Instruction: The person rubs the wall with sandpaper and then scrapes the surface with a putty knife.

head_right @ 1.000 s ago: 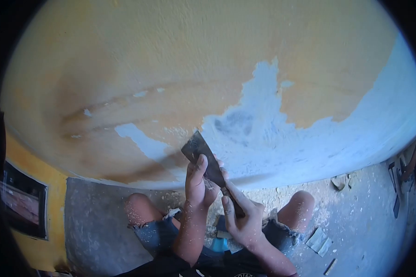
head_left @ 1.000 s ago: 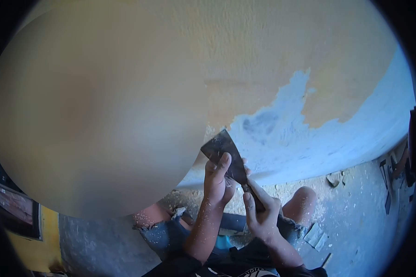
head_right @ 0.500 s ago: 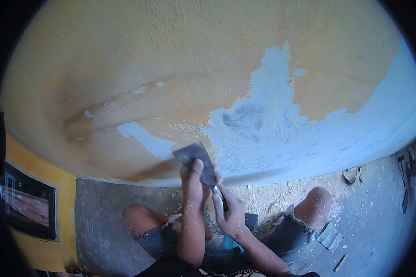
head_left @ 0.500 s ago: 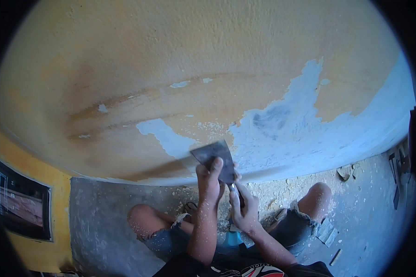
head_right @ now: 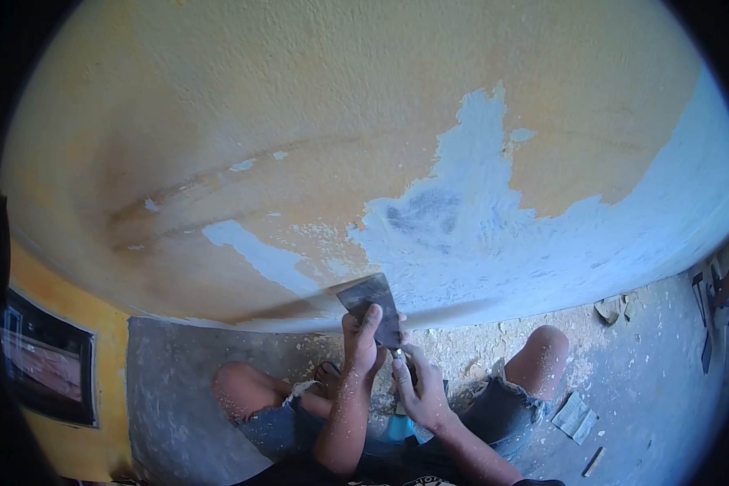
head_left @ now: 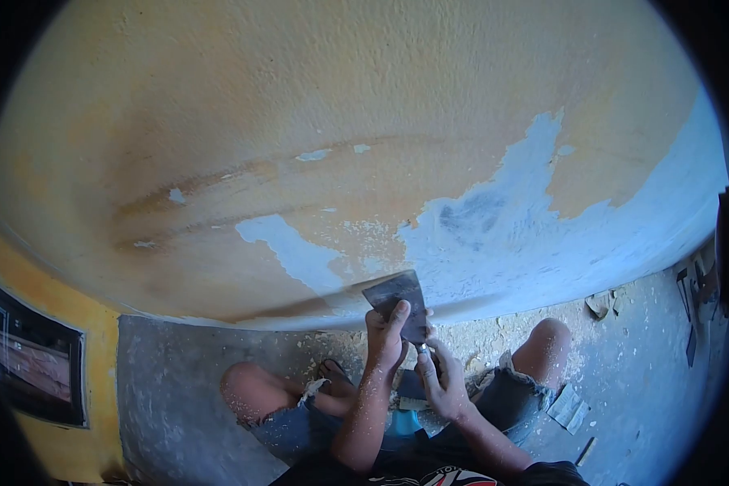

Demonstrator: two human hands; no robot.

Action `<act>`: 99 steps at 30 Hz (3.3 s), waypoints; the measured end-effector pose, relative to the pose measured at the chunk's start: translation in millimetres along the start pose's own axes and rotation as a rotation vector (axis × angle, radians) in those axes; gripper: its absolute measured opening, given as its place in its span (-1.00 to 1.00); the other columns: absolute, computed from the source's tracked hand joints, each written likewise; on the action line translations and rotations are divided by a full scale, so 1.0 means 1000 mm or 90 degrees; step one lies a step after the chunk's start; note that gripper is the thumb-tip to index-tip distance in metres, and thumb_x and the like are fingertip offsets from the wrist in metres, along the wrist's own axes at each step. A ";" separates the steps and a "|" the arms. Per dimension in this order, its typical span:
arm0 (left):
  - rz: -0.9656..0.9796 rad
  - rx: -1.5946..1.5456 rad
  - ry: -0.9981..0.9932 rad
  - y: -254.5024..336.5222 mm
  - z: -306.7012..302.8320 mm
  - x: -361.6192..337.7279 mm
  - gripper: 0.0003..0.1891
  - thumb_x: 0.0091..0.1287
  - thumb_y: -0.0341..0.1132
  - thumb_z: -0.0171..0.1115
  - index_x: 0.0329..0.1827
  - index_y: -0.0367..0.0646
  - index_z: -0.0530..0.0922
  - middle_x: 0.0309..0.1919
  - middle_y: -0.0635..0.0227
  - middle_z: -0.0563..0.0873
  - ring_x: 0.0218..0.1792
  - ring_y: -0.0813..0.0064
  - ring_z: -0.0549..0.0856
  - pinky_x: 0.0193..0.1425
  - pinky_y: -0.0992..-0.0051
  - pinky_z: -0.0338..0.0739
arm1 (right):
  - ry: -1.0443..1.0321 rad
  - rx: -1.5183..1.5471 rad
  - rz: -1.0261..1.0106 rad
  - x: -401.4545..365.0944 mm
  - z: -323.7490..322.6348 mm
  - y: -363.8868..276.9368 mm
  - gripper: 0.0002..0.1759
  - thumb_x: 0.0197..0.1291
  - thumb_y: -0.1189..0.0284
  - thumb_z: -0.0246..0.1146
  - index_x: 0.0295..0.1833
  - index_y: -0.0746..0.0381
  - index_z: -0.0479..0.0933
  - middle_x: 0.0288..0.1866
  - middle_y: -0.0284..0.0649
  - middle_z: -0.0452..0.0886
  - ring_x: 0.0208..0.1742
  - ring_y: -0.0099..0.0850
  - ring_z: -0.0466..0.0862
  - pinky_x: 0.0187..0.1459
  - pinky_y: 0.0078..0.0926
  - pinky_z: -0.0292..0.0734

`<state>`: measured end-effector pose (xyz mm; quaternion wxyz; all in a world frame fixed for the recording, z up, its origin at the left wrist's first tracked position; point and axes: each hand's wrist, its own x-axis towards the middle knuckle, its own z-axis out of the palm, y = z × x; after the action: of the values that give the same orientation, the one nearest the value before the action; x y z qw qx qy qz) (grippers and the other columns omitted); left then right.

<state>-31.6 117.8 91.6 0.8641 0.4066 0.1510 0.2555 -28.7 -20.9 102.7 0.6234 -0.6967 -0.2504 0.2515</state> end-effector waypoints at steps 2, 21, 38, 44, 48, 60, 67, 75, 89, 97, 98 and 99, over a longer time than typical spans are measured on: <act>-0.001 0.006 0.000 -0.004 0.004 0.001 -0.70 0.46 -0.19 0.22 -0.14 -0.34 0.58 -0.38 0.10 0.72 -0.50 0.35 0.73 -0.44 0.37 0.67 | 0.088 -0.071 -0.049 -0.003 0.005 0.011 -0.72 0.51 0.41 0.02 0.11 0.41 0.42 -0.53 -0.37 0.42 -0.50 -0.66 0.38 -0.44 -0.61 0.29; 0.085 -0.035 0.000 -0.004 0.012 0.013 -0.61 0.44 -0.08 0.22 -0.14 -0.35 0.50 -0.45 0.16 0.65 -0.54 0.35 0.69 -0.47 0.36 0.64 | 0.101 -0.161 -0.105 0.022 -0.005 -0.018 -0.51 0.38 0.57 0.09 0.40 0.44 0.34 -0.36 0.02 0.63 -0.39 -0.61 0.57 -0.28 -0.54 0.51; 0.066 -0.010 0.035 -0.015 0.005 0.013 -0.65 0.43 -0.12 0.24 -0.14 -0.33 0.53 -0.43 0.11 0.69 -0.56 0.33 0.69 -0.50 0.38 0.64 | 0.201 -0.121 -0.135 0.026 0.010 0.007 -0.67 0.39 0.52 0.13 0.19 0.45 0.49 -0.44 0.06 0.55 -0.42 -0.55 0.49 -0.29 -0.47 0.50; 0.031 0.045 0.066 -0.013 0.002 0.005 -0.63 0.42 -0.09 0.24 -0.13 -0.32 0.52 -0.43 0.14 0.68 -0.55 0.34 0.68 -0.47 0.36 0.62 | 0.203 -0.105 -0.140 0.013 0.015 0.010 -0.70 0.39 0.52 0.13 0.13 0.49 0.52 -0.37 0.03 0.63 -0.36 -0.48 0.64 -0.23 -0.47 0.54; 0.032 0.044 0.072 0.000 0.009 0.009 -0.67 0.43 -0.14 0.23 -0.10 -0.29 0.53 -0.42 0.14 0.69 -0.56 0.35 0.68 -0.48 0.37 0.62 | 0.104 -0.118 -0.043 0.020 0.005 -0.011 -0.62 0.41 0.54 0.09 0.25 0.51 0.46 -0.18 0.11 0.71 -0.17 -0.42 0.74 -0.11 -0.47 0.58; 0.026 0.009 0.024 -0.008 0.001 0.003 -0.73 0.41 -0.24 0.27 -0.16 -0.35 0.58 -0.38 0.09 0.73 -0.50 0.36 0.71 -0.44 0.37 0.64 | 0.206 -0.102 -0.164 0.012 0.017 0.023 -0.67 0.42 0.52 0.11 0.20 0.48 0.49 -0.48 -0.12 0.59 -0.40 -0.67 0.47 -0.38 -0.53 0.45; 0.016 0.025 0.049 0.004 0.014 -0.002 -0.72 0.43 -0.23 0.25 -0.15 -0.36 0.58 -0.39 0.07 0.74 -0.54 0.35 0.71 -0.50 0.43 0.63 | 0.152 -0.078 -0.120 0.007 0.015 0.001 -0.57 0.42 0.53 0.11 0.33 0.50 0.39 -0.45 -0.16 0.57 -0.38 -0.67 0.48 -0.33 -0.56 0.47; 0.016 -0.031 0.041 -0.004 0.010 0.005 -0.76 0.42 -0.28 0.27 -0.15 -0.35 0.59 -0.38 0.09 0.73 -0.48 0.36 0.73 -0.43 0.39 0.65 | 0.174 -0.064 -0.100 0.012 0.016 -0.006 -0.63 0.43 0.49 0.12 0.23 0.50 0.47 -0.43 -0.13 0.59 -0.34 -0.67 0.50 -0.31 -0.56 0.47; 0.004 -0.006 0.046 0.018 0.031 0.001 -0.72 0.41 -0.24 0.29 -0.13 -0.36 0.59 -0.40 0.10 0.73 -0.53 0.37 0.71 -0.47 0.42 0.65 | 0.186 -0.051 -0.129 0.006 0.013 -0.009 -0.63 0.44 0.49 0.11 0.23 0.53 0.44 -0.41 -0.19 0.55 -0.29 -0.67 0.43 -0.27 -0.58 0.43; 0.018 0.025 0.101 0.004 0.023 0.001 -0.68 0.45 -0.13 0.23 -0.13 -0.27 0.52 -0.44 0.17 0.68 -0.59 0.40 0.65 -0.53 0.43 0.56 | 0.194 -0.113 -0.162 0.009 0.016 0.001 -0.65 0.45 0.49 0.07 0.20 0.52 0.47 -0.46 -0.20 0.55 -0.34 -0.67 0.47 -0.31 -0.56 0.47; 0.026 0.022 0.086 0.009 0.028 0.008 -0.68 0.45 -0.13 0.23 -0.13 -0.27 0.52 -0.44 0.17 0.68 -0.59 0.40 0.65 -0.53 0.43 0.56 | 0.185 -0.075 -0.134 0.011 0.019 0.001 -0.63 0.44 0.50 0.08 0.25 0.50 0.46 -0.48 -0.11 0.52 -0.36 -0.65 0.47 -0.31 -0.56 0.48; 0.044 0.030 0.073 0.012 0.026 0.009 -0.68 0.45 -0.12 0.23 -0.13 -0.27 0.52 -0.44 0.17 0.68 -0.59 0.39 0.65 -0.53 0.43 0.57 | 0.173 -0.081 -0.158 0.015 0.018 0.003 -0.60 0.44 0.50 0.08 0.29 0.50 0.43 -0.47 -0.11 0.52 -0.36 -0.65 0.47 -0.31 -0.57 0.47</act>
<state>-15.9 113.6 116.7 0.8348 0.4166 0.1918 0.3046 -29.0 1.8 97.4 0.6322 -0.7263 -0.2631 0.0599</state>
